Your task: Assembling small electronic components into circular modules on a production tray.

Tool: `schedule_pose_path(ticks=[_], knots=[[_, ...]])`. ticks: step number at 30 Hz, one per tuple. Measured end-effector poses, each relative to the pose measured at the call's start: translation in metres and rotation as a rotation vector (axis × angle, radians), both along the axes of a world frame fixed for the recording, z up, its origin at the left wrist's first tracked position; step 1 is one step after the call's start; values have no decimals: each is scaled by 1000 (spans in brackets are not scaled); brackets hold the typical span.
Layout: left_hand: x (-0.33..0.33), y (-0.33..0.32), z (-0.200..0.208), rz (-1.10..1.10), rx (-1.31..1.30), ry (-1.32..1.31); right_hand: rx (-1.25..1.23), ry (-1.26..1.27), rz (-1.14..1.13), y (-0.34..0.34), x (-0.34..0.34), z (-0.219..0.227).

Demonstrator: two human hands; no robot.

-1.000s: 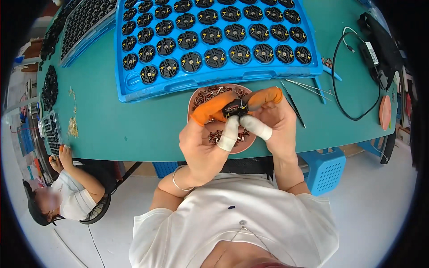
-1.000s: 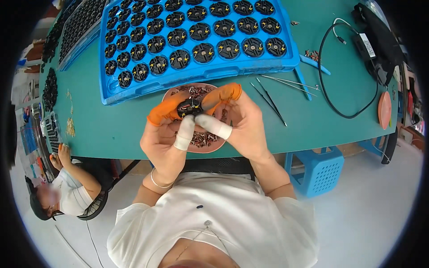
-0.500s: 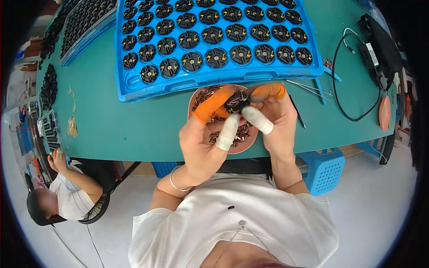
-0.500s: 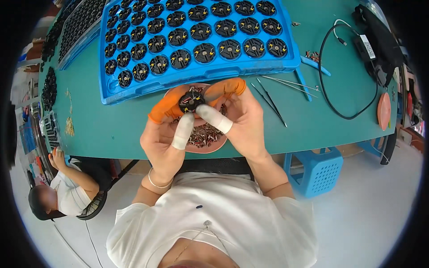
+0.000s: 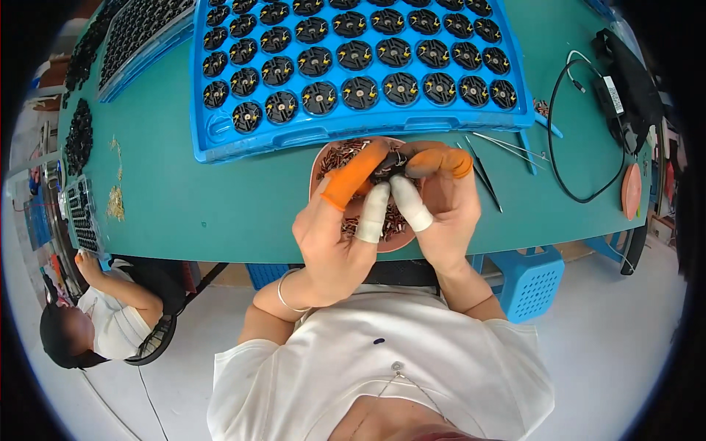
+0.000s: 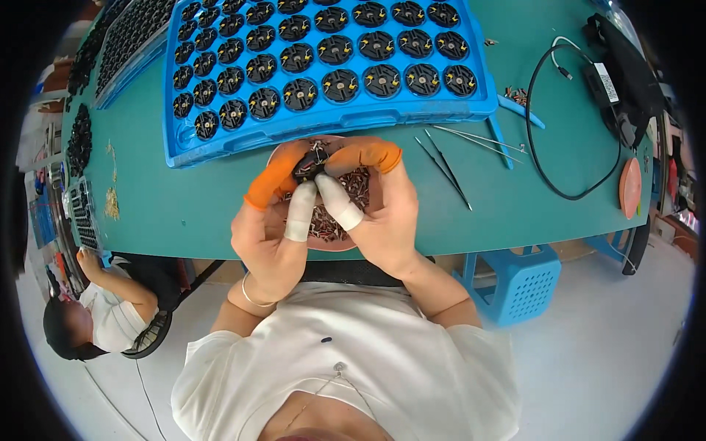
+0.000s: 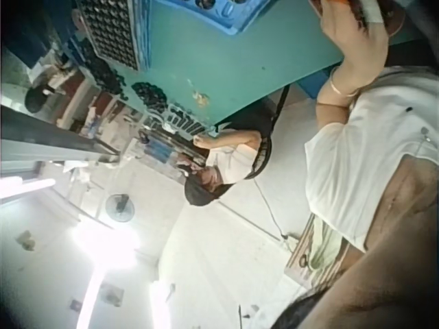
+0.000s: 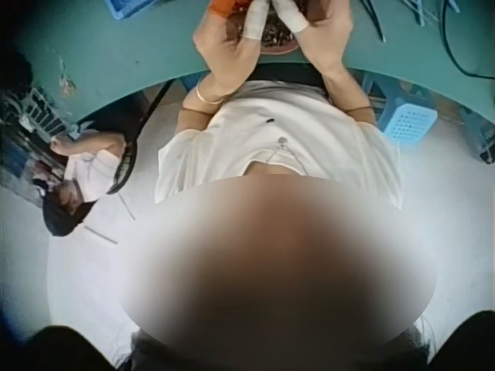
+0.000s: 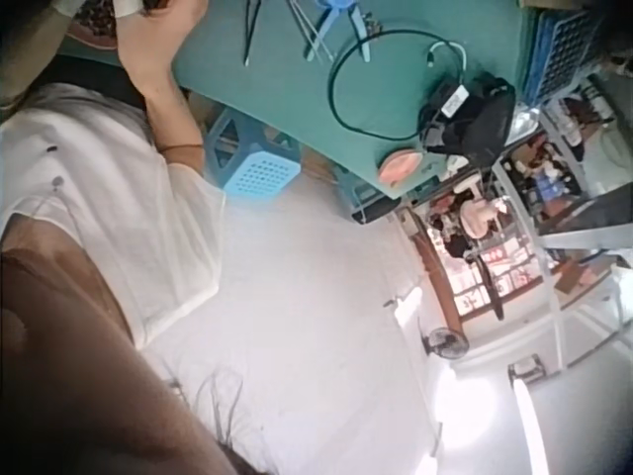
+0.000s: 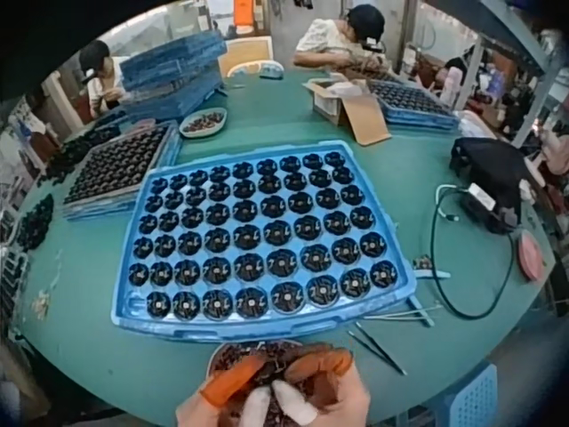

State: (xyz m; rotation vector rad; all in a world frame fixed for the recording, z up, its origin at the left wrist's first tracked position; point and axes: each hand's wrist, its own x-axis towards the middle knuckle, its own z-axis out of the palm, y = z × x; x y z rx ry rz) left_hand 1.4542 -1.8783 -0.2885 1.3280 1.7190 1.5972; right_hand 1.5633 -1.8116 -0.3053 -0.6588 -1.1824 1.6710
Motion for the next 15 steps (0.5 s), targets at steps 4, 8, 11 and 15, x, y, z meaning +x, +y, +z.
schedule_pose_path(ticks=[4, 8, 11, 15], knots=[[-2, 2, -3, -6, 11, -211, 10, -75, 35, 3, 1, -3], [0, 3, 6, -33, 16, -476, -291, 132, 126, 9, 0, 4], [-4, 4, 10, -94, -19, -552, -216, 161, 203, 11, 7, -2], [-5, 4, 11, -123, -27, -564, -131, 128, 192, 12, 9, -4]])
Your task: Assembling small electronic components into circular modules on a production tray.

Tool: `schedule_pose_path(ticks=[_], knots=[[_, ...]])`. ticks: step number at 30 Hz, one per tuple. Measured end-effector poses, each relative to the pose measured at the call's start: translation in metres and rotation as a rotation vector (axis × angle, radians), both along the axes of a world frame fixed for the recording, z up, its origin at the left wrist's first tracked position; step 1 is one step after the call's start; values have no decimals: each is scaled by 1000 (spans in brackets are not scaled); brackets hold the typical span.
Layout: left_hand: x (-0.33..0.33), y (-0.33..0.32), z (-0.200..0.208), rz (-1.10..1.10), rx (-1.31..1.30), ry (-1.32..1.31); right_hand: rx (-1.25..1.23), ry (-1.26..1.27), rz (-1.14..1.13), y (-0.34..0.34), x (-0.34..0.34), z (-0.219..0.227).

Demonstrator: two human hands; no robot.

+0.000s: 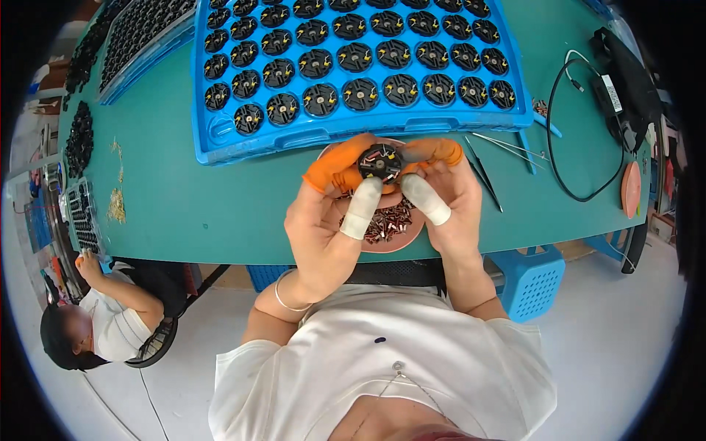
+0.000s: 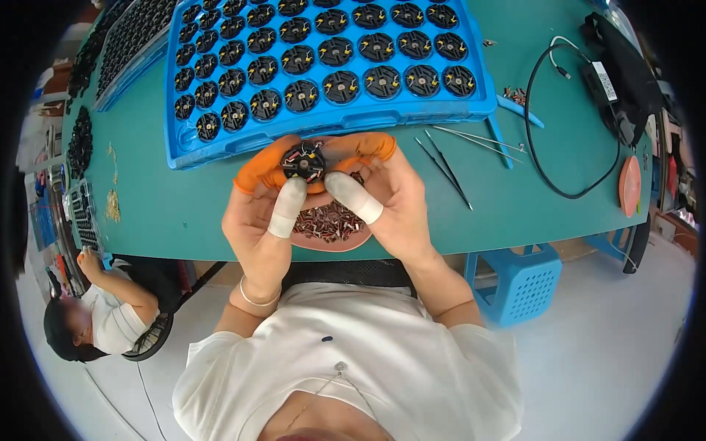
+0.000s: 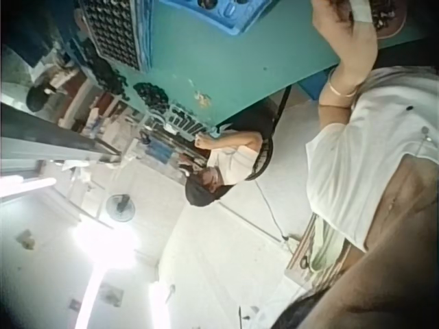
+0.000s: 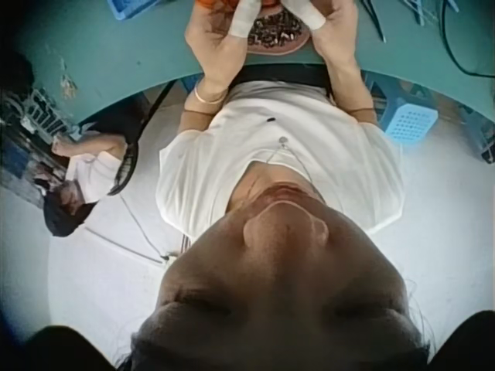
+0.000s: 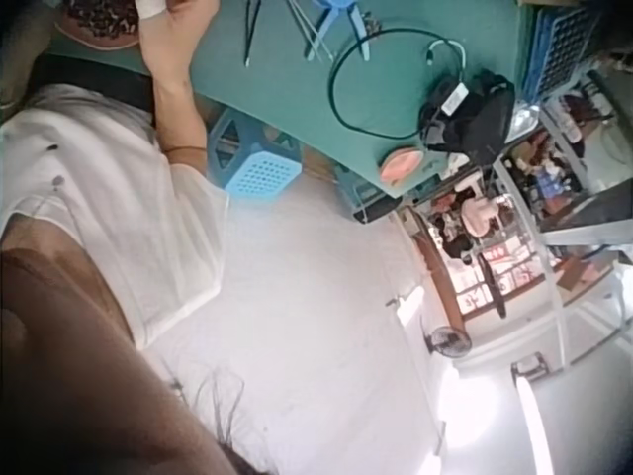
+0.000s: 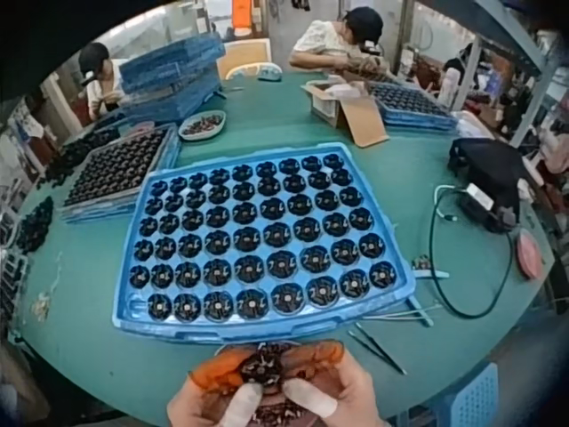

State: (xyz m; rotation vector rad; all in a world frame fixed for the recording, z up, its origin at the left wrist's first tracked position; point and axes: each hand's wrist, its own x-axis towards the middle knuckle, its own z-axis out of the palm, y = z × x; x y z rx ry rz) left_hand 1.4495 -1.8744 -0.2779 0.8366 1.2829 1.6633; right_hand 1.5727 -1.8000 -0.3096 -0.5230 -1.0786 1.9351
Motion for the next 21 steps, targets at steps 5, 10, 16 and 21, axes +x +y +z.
schedule_pose_path(ticks=[5, 10, 16, 21], knots=[[4, 1, -3, 28, 27, 54, 64, -16, -34, 2, -1, -1], [8, -1, -7, 114, 48, 306, 45, -87, -47, 0, 0, 5], [3, -2, -10, 117, 109, 657, 110, -116, -71, 2, 1, 4], [10, -7, -11, 154, 73, 686, 177, -141, -68, 4, 1, 6]])
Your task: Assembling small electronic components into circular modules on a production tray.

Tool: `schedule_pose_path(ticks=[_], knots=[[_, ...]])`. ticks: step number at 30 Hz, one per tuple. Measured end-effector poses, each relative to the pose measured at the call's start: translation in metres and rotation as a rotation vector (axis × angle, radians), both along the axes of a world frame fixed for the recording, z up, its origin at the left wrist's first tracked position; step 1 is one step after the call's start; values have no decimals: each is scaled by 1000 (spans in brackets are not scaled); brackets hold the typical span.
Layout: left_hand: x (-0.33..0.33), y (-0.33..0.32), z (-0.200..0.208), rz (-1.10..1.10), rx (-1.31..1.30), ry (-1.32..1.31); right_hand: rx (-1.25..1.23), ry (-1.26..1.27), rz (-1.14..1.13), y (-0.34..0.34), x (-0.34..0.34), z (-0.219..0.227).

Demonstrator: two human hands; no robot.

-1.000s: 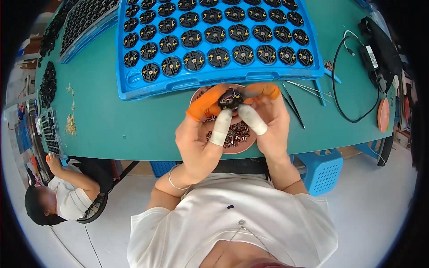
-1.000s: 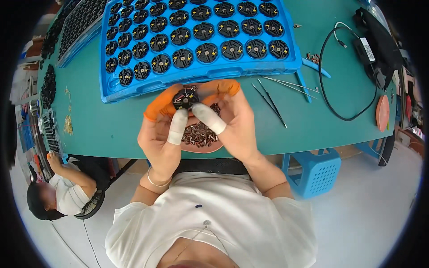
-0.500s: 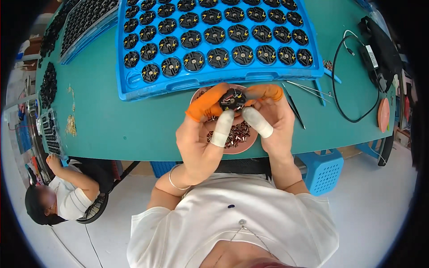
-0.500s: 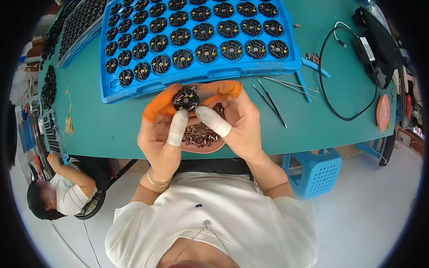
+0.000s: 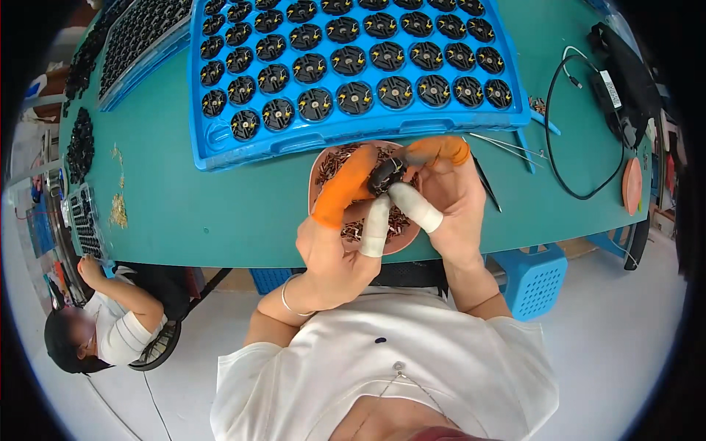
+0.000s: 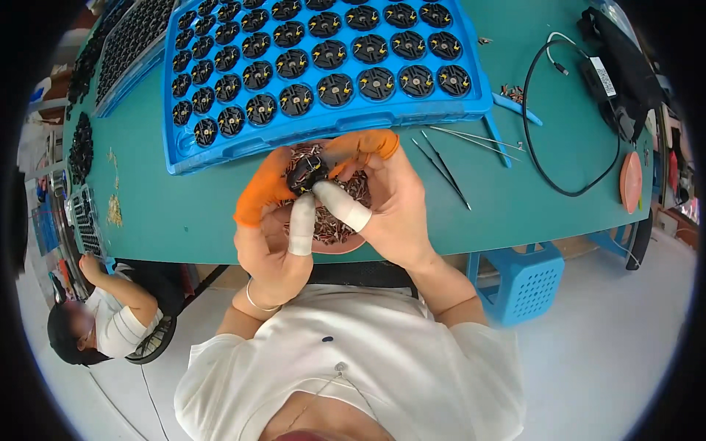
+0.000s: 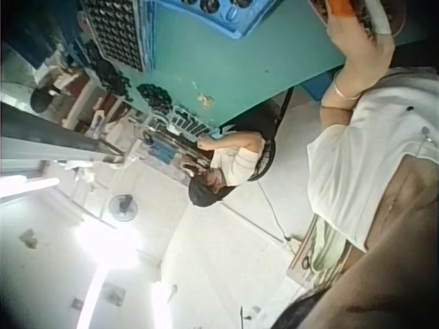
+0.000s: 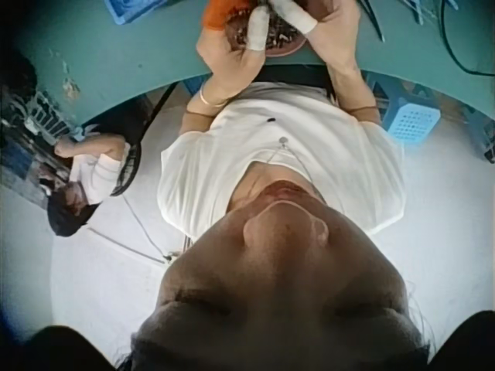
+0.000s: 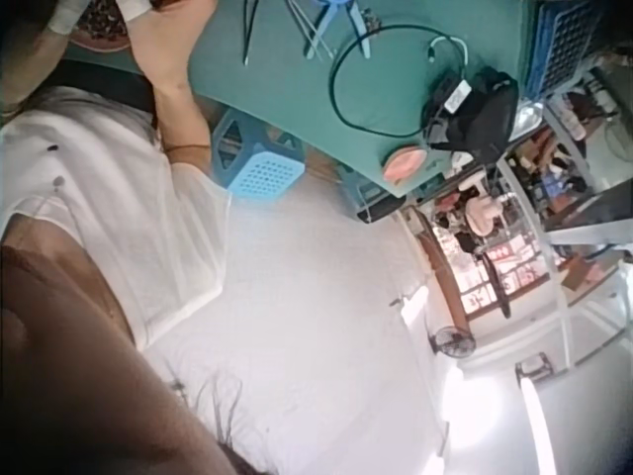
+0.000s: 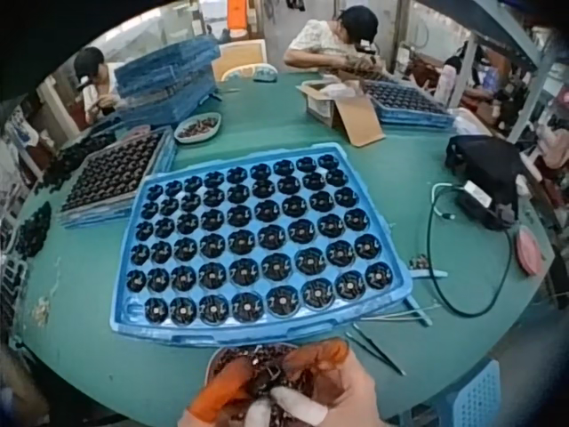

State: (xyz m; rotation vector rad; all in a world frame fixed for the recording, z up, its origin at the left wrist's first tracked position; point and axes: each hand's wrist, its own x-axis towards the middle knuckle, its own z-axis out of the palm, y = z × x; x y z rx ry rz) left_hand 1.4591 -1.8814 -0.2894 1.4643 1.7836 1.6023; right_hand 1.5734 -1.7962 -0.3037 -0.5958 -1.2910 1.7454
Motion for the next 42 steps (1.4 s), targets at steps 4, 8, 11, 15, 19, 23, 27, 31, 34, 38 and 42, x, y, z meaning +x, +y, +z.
schedule_pose_path(ticks=[4, 8, 11, 15, 19, 23, 27, 31, 34, 38, 42], knots=[[0, 1, -3, 8, -10, -22, -65, 44, -20, -3, -2, -4], [-8, 4, 0, -16, -9, 77, -232, 59, -49, -5, -2, 6], [-14, 6, 7, -65, -54, 85, -116, 13, -117, -1, -1, 2], [-22, 2, 16, 23, -238, 65, 5, -135, -183, -4, -2, -1], [-21, 6, 21, -34, -27, 520, -37, -53, -102, -14, -8, -9], [-32, -1, 18, -104, -60, 644, -3, -166, -70, -15, -10, -3], [-51, -3, 25, -125, 58, 850, -40, -174, -20, -18, -13, 8], [-65, -8, 40, -96, -49, 720, 99, -231, 27, -21, -19, 12], [-100, -6, 56, 103, -62, 736, 218, -269, -4, -16, -17, 8], [-158, 1, 64, 94, -193, 607, 337, -361, 34, -13, -10, 1], [-178, 3, 70, -114, -407, 743, 419, -423, 77, -14, -5, -3]])
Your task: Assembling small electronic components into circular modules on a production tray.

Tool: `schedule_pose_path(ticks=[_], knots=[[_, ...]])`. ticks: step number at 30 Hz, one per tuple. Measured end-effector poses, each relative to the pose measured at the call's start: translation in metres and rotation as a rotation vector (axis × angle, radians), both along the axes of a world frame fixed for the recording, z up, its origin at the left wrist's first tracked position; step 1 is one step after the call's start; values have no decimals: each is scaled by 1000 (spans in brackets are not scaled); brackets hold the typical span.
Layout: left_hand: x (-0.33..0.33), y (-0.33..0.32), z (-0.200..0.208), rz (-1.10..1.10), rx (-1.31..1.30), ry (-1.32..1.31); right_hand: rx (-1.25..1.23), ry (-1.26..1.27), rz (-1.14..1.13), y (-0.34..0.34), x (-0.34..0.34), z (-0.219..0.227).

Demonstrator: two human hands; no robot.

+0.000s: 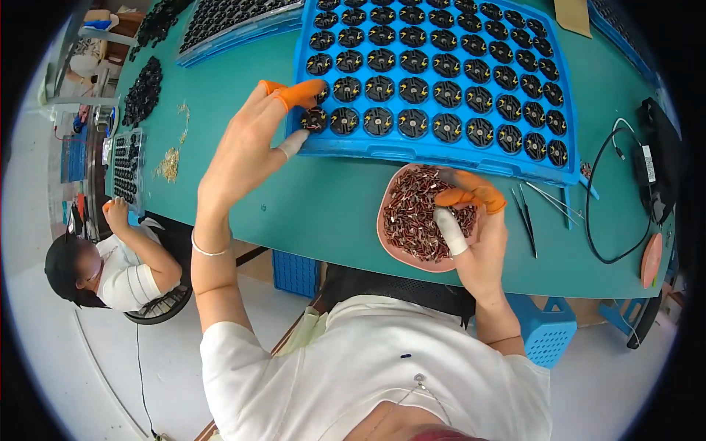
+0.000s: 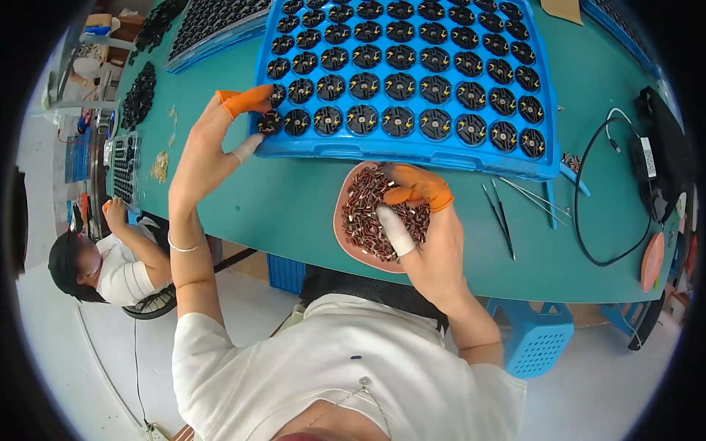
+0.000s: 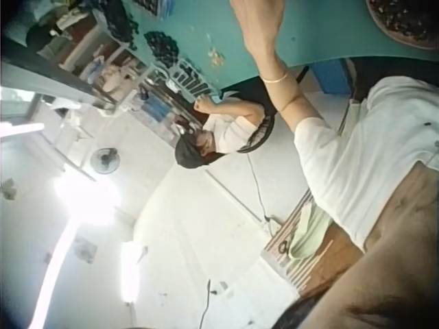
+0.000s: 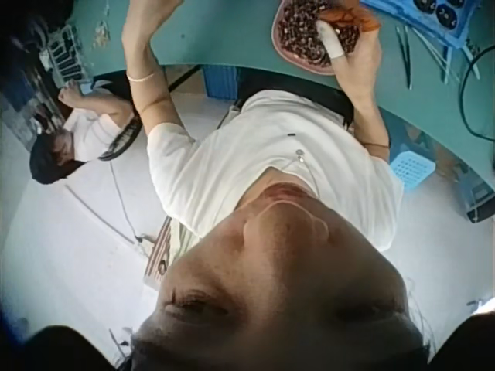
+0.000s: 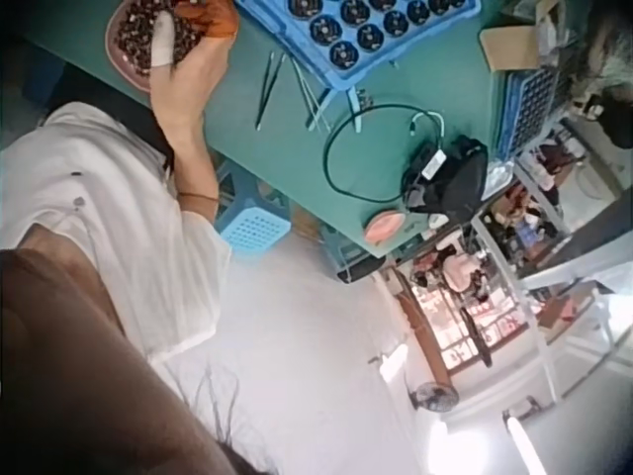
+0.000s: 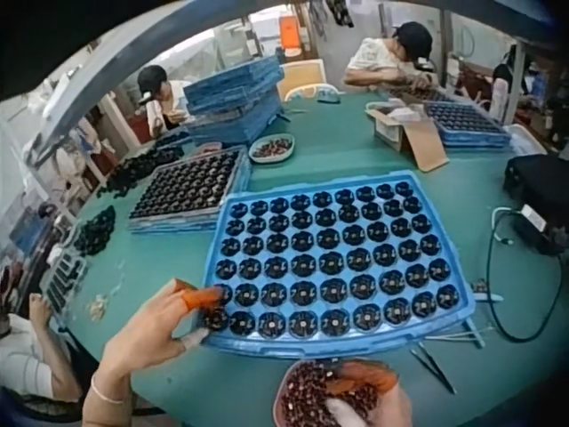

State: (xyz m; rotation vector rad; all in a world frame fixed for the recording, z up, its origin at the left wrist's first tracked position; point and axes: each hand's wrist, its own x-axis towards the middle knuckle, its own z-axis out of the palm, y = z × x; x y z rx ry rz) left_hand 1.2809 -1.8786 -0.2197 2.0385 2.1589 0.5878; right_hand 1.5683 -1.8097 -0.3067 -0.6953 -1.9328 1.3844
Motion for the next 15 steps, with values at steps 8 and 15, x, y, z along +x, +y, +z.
schedule_pose_path(ticks=[8, 15], knots=[[-3, -3, 2, -42, -38, 147, -87, 3, -174, 1, 3, -2], [-5, 18, -24, 144, 201, 174, 448, -340, 13, 13, 14, 15]])
